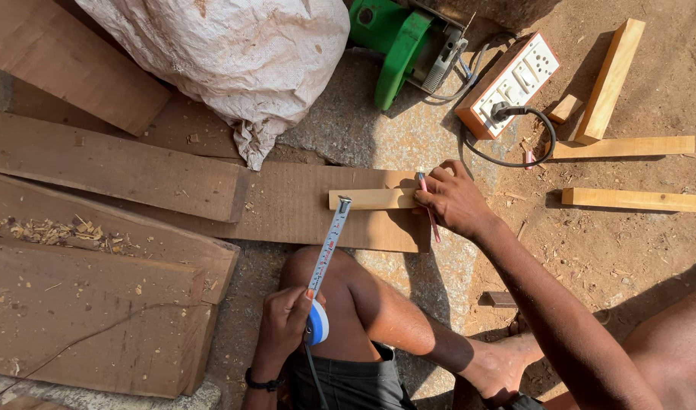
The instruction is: The person uses a tape measure and an L-square to measure wood blocks and marks them with a pencil while sitting on the ground.
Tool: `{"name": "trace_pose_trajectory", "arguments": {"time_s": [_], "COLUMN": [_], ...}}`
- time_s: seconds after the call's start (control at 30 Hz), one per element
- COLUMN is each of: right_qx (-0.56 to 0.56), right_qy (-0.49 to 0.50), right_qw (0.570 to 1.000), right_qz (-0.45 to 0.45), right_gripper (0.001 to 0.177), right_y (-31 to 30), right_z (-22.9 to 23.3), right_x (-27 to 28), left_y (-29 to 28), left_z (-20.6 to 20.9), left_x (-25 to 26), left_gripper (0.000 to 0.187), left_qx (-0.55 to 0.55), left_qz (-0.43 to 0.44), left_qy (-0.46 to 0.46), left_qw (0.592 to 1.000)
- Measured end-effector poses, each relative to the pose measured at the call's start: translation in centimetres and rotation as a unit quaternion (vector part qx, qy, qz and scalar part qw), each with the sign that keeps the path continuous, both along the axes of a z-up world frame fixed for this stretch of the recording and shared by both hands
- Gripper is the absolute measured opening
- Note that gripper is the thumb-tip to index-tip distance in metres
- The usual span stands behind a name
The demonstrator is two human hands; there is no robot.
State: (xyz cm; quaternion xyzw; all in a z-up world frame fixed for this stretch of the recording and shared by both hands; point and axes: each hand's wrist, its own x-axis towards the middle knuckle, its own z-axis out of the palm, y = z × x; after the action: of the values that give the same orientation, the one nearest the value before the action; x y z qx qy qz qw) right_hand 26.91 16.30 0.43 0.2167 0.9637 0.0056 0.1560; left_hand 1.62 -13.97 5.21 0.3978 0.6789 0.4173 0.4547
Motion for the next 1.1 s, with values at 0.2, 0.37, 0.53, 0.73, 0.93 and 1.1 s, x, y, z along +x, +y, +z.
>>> {"name": "trace_pose_trajectory", "arguments": {"time_s": [0.2, 0.37, 0.53, 0.73, 0.93, 1.1], "right_qx": [-0.005, -0.063, -0.158, -0.234, -0.28, -0.318], "right_qy": [0.126, 0.377, 0.506, 0.499, 0.477, 0.473], "right_qw": [0.992, 0.909, 0.742, 0.714, 0.698, 0.673], "right_qz": [0.01, -0.166, -0.411, -0.432, -0.454, -0.471], "right_gripper": [0.045, 0.045, 0.047, 0.058, 0.063, 0.058], "right_y": [-2.5, -3.8, -4.5, -5.1, -3.9, -3.9], "right_z": [-0.2, 1.4, 0.4, -2.7, -3.8, -3.5], "right_x": [-0.2, 5.4, 12.3, 13.0, 10.9, 9.7], "left_y": [3.2, 9.2, 15.2, 19.4, 20.3, 20.4], "left_z": [2.6, 4.1, 2.6, -0.5, -2.7, -3.3], "left_x": [-1.1, -2.4, -1.3, 0.8, 2.4, 2.8], "left_gripper": [0.031, 0.02, 0.014, 0.012, 0.014, 0.023], "left_qx": [0.038, 0.044, 0.083, 0.077, 0.002, -0.021], "left_qz": [-0.138, -0.211, -0.238, -0.296, -0.324, -0.344], "left_qy": [0.184, 0.306, 0.315, 0.302, 0.307, 0.312], "left_qw": [0.972, 0.928, 0.915, 0.903, 0.895, 0.885]}}
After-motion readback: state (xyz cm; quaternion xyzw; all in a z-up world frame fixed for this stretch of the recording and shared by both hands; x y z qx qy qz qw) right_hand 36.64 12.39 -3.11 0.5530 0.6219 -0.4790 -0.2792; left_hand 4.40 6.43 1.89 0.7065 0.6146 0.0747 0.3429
